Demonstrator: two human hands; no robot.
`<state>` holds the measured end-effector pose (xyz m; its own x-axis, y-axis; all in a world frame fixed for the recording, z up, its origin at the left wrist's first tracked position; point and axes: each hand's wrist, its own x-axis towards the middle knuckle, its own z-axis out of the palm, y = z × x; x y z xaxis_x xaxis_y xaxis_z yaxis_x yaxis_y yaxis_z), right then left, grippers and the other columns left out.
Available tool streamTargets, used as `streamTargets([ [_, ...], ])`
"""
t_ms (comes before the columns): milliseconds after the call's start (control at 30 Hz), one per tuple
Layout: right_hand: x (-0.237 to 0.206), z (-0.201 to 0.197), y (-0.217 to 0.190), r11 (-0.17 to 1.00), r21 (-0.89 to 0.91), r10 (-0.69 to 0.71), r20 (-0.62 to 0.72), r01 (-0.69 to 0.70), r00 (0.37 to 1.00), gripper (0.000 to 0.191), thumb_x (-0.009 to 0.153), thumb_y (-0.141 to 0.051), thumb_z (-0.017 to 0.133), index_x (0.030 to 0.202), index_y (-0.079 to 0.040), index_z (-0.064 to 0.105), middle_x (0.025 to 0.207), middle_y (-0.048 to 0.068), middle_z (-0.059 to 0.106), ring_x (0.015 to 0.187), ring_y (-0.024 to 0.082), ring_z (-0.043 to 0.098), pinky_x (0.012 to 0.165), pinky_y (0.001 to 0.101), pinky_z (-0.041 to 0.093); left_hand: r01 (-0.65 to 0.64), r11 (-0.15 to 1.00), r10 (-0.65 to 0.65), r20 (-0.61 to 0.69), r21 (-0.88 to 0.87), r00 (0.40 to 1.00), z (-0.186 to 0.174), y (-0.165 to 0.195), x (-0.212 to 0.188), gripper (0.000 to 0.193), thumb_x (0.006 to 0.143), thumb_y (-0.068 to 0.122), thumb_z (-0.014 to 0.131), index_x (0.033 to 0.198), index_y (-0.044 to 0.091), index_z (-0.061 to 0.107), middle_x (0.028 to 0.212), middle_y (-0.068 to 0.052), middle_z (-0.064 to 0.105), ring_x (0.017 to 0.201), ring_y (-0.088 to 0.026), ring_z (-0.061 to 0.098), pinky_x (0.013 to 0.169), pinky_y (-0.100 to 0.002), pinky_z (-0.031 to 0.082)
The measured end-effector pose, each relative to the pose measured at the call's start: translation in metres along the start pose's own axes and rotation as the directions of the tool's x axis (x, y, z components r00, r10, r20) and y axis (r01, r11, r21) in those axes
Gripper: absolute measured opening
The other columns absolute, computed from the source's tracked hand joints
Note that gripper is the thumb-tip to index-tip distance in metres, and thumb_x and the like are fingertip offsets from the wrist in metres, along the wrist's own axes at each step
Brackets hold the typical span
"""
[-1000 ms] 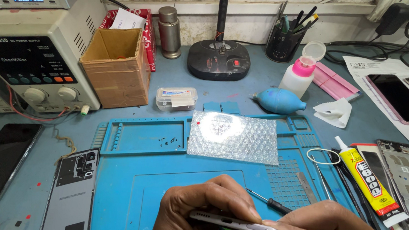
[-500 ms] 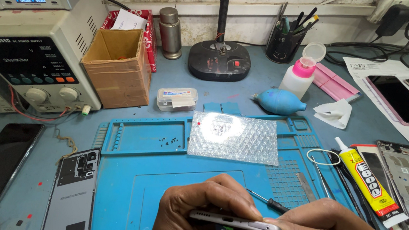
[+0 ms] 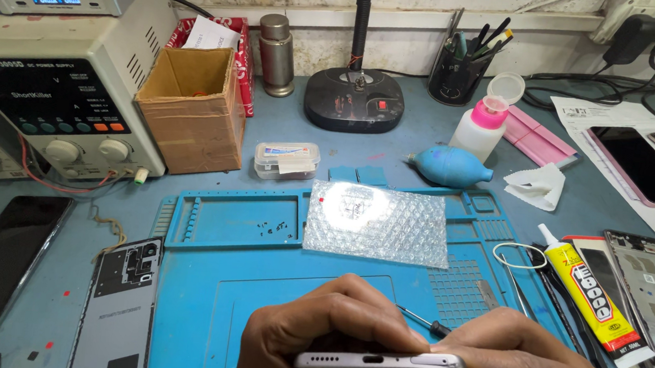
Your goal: The person reassembles a disassembled smartphone at a repair bench, pressing the frame and screen together by hand, then powers the phone on and wipes the screen and edges with a tissue while the device boots and runs a touch test.
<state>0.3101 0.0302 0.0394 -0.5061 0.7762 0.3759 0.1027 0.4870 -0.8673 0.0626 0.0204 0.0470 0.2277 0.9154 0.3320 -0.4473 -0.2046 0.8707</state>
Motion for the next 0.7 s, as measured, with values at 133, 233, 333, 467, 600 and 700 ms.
streamTargets([
  [133, 0.002, 0.000, 0.006, 0.997, 0.053, -0.059, -0.002, 0.059, 0.998, 0.025, 0.098, -0.008, 0.068, 0.121, -0.004, 0.077, 0.106, 0.014, 0.070, 0.098, 0.023, 0.071, 0.086, 0.0334, 0.062, 0.046, 0.998, -0.046, -0.009, 0.053, 0.999, 0.002, 0.012, 0.001, 0.017, 0.083, 0.003, 0.085, 0.098, 0.004, 0.078, 0.095, -0.011, 0.074, 0.094, -0.017, 0.075, 0.086, -0.032, 0.064],
  [233, -0.001, 0.003, 0.009, 0.998, 0.055, -0.037, -0.045, 0.040, 0.998, 0.023, 0.098, -0.007, 0.069, 0.119, -0.003, 0.079, 0.104, 0.015, 0.071, 0.097, 0.024, 0.068, 0.086, 0.0340, 0.061, 0.054, 0.997, -0.054, -0.019, 0.050, 0.998, 0.004, 0.014, 0.003, 0.016, 0.083, 0.004, 0.085, 0.098, 0.004, 0.078, 0.095, -0.010, 0.075, 0.093, -0.017, 0.076, 0.085, -0.032, 0.065],
  [333, -0.005, 0.005, 0.011, 0.998, 0.055, -0.019, -0.074, 0.023, 0.997, 0.023, 0.098, -0.007, 0.070, 0.118, -0.001, 0.080, 0.104, 0.016, 0.071, 0.096, 0.025, 0.068, 0.085, 0.0347, 0.062, 0.039, 0.997, -0.037, -0.027, 0.063, 0.999, 0.005, 0.014, 0.003, 0.017, 0.083, 0.005, 0.085, 0.098, 0.004, 0.078, 0.095, -0.010, 0.075, 0.092, -0.016, 0.076, 0.084, -0.032, 0.066],
  [467, -0.007, 0.007, 0.015, 0.994, 0.103, 0.037, -0.114, -0.026, 0.993, 0.023, 0.097, -0.009, 0.070, 0.116, 0.000, 0.081, 0.103, 0.017, 0.071, 0.095, 0.025, 0.067, 0.084, 0.0354, 0.062, 0.022, 0.997, -0.018, -0.060, 0.073, 0.998, 0.007, 0.012, 0.003, 0.017, 0.082, 0.004, 0.087, 0.097, 0.003, 0.080, 0.093, -0.011, 0.076, 0.089, -0.016, 0.075, 0.078, -0.029, 0.062],
  [600, -0.006, 0.011, 0.018, 0.989, 0.150, 0.022, -0.140, -0.001, 0.990, 0.022, 0.097, -0.007, 0.070, 0.115, 0.003, 0.080, 0.103, 0.019, 0.070, 0.095, 0.024, 0.070, 0.086, 0.0363, 0.060, 0.021, 0.991, -0.013, -0.066, 0.129, 0.998, 0.007, 0.014, 0.003, 0.018, 0.081, 0.005, 0.088, 0.096, 0.004, 0.080, 0.092, -0.010, 0.077, 0.089, -0.015, 0.076, 0.079, -0.029, 0.063],
  [700, -0.004, 0.013, 0.019, 0.993, 0.120, 0.018, -0.165, 0.002, 0.986, 0.020, 0.097, -0.004, 0.071, 0.113, 0.003, 0.081, 0.102, 0.019, 0.070, 0.095, 0.023, 0.069, 0.087, 0.0365, 0.059, 0.072, 0.987, -0.060, -0.085, 0.141, 0.995, 0.006, 0.017, 0.003, 0.019, 0.080, 0.009, 0.088, 0.097, 0.004, 0.080, 0.092, -0.009, 0.078, 0.089, -0.015, 0.077, 0.080, -0.028, 0.064],
])
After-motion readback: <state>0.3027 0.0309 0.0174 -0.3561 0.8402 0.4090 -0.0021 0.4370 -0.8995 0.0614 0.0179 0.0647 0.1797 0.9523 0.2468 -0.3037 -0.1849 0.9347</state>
